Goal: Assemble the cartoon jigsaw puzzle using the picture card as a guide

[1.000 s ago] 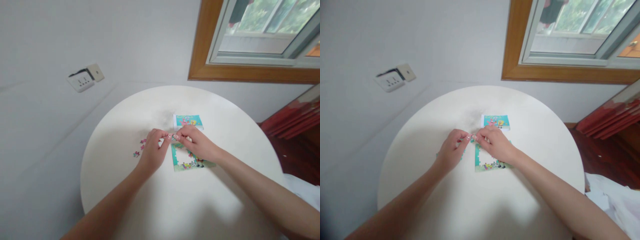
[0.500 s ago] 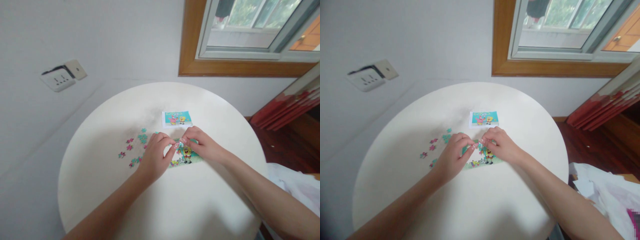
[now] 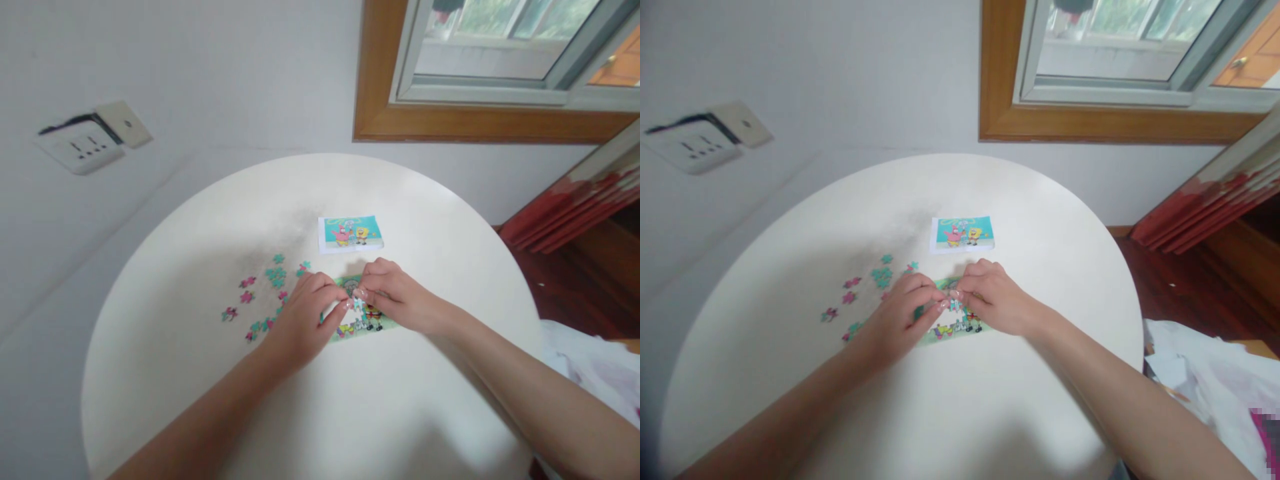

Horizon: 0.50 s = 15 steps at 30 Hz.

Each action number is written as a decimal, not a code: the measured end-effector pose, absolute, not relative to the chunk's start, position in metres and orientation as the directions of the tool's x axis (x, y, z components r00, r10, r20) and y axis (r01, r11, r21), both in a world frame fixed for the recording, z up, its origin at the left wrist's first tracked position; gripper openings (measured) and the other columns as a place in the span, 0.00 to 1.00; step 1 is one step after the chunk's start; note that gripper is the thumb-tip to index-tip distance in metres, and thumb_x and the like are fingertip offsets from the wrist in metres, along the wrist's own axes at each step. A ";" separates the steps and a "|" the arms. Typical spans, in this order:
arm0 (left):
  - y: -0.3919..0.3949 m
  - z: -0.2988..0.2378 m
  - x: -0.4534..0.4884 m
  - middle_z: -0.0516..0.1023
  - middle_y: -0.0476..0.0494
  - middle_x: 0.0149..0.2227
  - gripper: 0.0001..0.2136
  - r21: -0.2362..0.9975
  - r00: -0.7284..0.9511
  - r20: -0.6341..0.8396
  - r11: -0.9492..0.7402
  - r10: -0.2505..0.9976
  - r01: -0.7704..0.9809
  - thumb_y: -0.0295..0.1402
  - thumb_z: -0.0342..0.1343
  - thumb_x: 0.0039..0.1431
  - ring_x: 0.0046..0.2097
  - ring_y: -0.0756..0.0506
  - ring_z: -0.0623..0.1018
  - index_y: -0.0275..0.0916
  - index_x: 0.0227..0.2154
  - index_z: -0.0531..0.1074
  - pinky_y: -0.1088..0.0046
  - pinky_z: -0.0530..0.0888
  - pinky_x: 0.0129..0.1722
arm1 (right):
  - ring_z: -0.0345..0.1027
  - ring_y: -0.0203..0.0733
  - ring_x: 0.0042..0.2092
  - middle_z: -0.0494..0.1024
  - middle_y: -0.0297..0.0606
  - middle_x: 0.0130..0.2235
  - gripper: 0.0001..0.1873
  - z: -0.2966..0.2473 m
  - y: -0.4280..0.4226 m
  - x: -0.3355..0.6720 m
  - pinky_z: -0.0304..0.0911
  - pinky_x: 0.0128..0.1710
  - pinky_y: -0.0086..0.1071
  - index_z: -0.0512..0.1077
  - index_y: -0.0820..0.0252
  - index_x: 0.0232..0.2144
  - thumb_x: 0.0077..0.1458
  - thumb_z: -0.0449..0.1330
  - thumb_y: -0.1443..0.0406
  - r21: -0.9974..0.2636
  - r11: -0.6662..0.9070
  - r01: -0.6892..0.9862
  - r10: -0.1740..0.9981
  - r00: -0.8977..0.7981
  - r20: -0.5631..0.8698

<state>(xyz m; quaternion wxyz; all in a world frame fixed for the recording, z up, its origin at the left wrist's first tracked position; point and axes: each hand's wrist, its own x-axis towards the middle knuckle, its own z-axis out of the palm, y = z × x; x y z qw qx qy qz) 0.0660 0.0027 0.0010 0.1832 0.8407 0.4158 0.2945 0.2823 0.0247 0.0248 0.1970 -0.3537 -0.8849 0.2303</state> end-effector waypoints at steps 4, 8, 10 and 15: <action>0.001 0.003 0.067 0.71 0.45 0.35 0.07 0.565 0.497 0.325 -0.587 0.804 0.579 0.32 0.51 0.64 0.42 0.44 0.70 0.40 0.32 0.72 0.63 0.67 0.46 | 0.61 0.41 0.40 0.71 0.38 0.33 0.15 0.024 0.023 0.282 0.54 0.43 0.36 0.72 0.60 0.29 0.66 0.51 0.64 -0.539 0.648 0.538 0.713 -0.677 0.183; -0.001 0.009 0.068 0.71 0.45 0.35 0.07 0.589 0.500 0.307 -0.574 0.810 0.569 0.31 0.51 0.64 0.41 0.44 0.69 0.40 0.31 0.72 0.64 0.66 0.44 | 0.61 0.41 0.40 0.71 0.38 0.34 0.14 0.023 0.021 0.282 0.54 0.43 0.37 0.72 0.59 0.31 0.66 0.51 0.63 -0.538 0.654 0.531 0.704 -0.688 0.177; -0.001 0.010 0.067 0.71 0.46 0.35 0.07 0.586 0.500 0.303 -0.572 0.811 0.574 0.31 0.53 0.63 0.41 0.44 0.70 0.40 0.30 0.72 0.64 0.66 0.44 | 0.62 0.41 0.40 0.72 0.37 0.34 0.14 0.024 0.022 0.283 0.54 0.44 0.36 0.72 0.58 0.31 0.66 0.51 0.63 -0.544 0.655 0.523 0.702 -0.688 0.184; 0.004 0.007 0.061 0.72 0.46 0.35 0.06 0.543 0.459 0.311 -0.552 0.832 0.633 0.32 0.54 0.62 0.40 0.44 0.70 0.40 0.30 0.74 0.61 0.66 0.48 | 0.64 0.41 0.40 0.73 0.38 0.33 0.15 0.029 0.026 0.292 0.56 0.45 0.36 0.73 0.59 0.33 0.66 0.49 0.64 -0.593 0.570 0.570 0.798 -0.554 0.235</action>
